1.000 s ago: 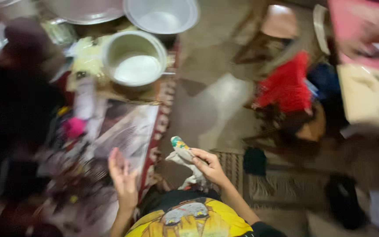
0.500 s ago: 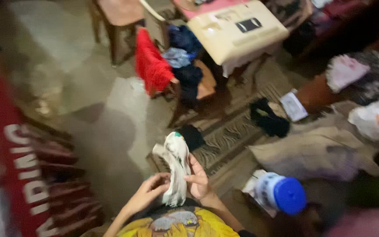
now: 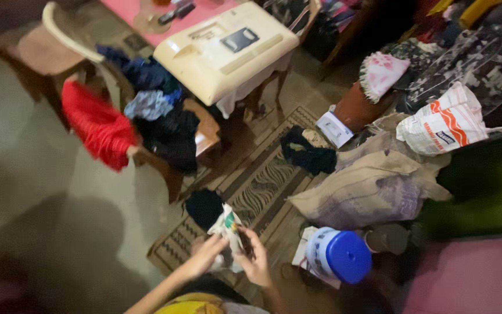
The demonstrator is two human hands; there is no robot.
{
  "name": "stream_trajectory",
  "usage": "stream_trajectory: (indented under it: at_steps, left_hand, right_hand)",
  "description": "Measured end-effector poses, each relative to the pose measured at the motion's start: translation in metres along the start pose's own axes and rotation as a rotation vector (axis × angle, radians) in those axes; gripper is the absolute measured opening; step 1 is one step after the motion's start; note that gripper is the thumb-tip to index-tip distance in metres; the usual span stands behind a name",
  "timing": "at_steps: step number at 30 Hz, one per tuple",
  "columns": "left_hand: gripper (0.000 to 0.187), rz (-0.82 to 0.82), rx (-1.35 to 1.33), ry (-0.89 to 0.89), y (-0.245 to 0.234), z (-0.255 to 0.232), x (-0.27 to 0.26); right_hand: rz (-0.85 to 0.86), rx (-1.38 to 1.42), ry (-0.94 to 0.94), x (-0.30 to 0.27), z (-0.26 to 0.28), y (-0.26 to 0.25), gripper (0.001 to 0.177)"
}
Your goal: The person wipes the exterior and vent areas of an air cooler and a computer monitor using cloths.
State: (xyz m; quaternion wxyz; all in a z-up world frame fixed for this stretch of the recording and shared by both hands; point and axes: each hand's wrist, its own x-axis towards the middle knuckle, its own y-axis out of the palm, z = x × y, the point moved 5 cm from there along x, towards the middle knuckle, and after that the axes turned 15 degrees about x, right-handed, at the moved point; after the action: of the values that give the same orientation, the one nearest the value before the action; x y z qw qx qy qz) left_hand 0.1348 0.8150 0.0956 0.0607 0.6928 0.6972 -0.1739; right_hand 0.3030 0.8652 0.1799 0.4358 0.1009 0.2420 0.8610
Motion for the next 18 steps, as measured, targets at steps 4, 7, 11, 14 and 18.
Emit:
stream_trajectory:
  at_steps: [4, 7, 11, 14, 18]
  left_hand:
    - [0.052, 0.081, -0.432, 0.037, 0.029, -0.017, 0.072]
    - [0.051, 0.108, -0.506, -0.105, 0.026, -0.030, 0.131]
    - [0.041, 0.064, -0.172, -0.144, -0.012, -0.067, 0.210]
    - [0.036, -0.006, -0.102, -0.192, -0.044, -0.104, 0.268]
    - [0.032, -0.140, -0.107, -0.029, -0.080, -0.131, 0.345]
  right_hand:
    - [-0.051, -0.628, -0.196, 0.035, 0.026, -0.030, 0.084]
    - [-0.078, -0.617, -0.124, 0.085, 0.037, -0.055, 0.082]
    - [-0.077, -0.533, -0.049, 0.170, 0.056, -0.102, 0.058]
    - [-0.148, -0.550, -0.061, 0.228, 0.064, -0.139, 0.042]
    - [-0.226, -0.429, -0.308, 0.321, 0.083, -0.214, 0.033]
